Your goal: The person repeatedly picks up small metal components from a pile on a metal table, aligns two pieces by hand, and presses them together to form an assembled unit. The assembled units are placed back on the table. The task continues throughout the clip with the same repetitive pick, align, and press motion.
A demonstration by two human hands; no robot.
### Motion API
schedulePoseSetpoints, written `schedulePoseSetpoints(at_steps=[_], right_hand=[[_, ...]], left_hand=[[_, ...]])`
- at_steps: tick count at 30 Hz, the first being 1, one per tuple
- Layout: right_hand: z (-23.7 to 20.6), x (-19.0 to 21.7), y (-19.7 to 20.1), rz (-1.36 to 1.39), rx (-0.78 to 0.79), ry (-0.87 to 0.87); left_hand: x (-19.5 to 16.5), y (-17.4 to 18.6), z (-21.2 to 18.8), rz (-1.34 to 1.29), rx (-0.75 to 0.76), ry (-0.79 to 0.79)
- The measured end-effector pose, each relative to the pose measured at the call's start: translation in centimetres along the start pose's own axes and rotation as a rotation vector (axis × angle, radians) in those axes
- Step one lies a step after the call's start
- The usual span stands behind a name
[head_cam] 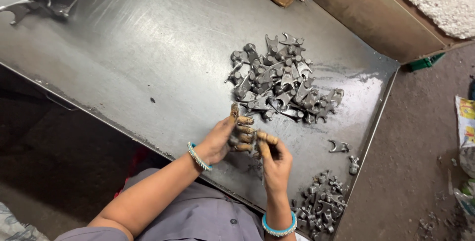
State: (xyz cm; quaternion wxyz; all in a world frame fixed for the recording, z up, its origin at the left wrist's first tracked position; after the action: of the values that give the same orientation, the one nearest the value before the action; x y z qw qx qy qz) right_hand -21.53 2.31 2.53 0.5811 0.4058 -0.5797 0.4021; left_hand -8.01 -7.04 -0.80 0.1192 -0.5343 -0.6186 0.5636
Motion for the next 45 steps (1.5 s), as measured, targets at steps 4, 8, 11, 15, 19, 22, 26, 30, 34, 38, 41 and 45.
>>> schedulePoseSetpoints(at_steps=[4,8,11,15,19,22,26,30,34,38,41,45], right_hand=[[4.5,3.3,-2.6,-0.637,-0.033,-0.047],[7.1,4.5,-5.9,-1.052,-0.032,-0.095],[7.2,5.0,-7.4,-1.141,-0.077,0.028],[5.7,3.6,-6.8,-1.116,-0.054,0.046],[3.5,2.8,-4.0,-1.018,-0.051,0.099],[1.7,1.2,-0.4,-0.809,-0.083,-0.060],[-1.5,-0.8,3.3,-0.512,-0.155,-0.144],[-4.2,-2.0,5.1,-0.088,-0.161,-0.033],[-5.6,-2.4,6.2,-0.018,-0.181,-0.007],[-6.4,-2.7,6.7,-0.020,-0.200,-0.052],[-6.7,-2.7,6.7,0.001,-0.194,-0.047],[-6.2,-3.4,6.0,0.193,-0.142,-0.095]], left_hand=[[-3.9,-0.3,0.1,-0.002,0.017,-0.068],[-11.7,-0.5,0.6,0.699,-0.315,-0.316],[-17.2,-2.0,1.5,1.233,-0.543,-0.496],[-17.3,-3.0,4.7,1.435,-0.416,-0.404],[-15.6,-3.2,5.7,1.499,-0.352,-0.402],[-14.5,-3.1,5.0,1.550,-0.346,-0.401],[-12.9,-3.4,3.3,1.576,-0.316,-0.456],[-10.2,-2.9,2.2,1.509,-0.247,-0.393],[-8.3,-2.4,0.4,1.436,-0.225,-0.452],[-7.7,-0.8,-2.1,1.315,-0.334,-0.556],[-8.3,-0.4,-3.7,1.319,-0.394,-0.654],[-5.3,1.8,-3.5,0.732,-0.225,-0.250]])
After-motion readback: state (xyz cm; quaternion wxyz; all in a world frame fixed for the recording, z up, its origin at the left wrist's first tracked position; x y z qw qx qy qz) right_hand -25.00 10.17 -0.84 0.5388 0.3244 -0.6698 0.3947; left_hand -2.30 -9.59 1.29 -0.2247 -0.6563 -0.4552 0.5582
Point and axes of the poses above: each hand's wrist, its own z-axis towards the middle knuckle, its own y-axis out of the back of the hand, x = y × z, the point moved 8 cm from there along z, towards the middle knuckle, and after that the axes turned 8 degrees about x, right-handed, at the moved point
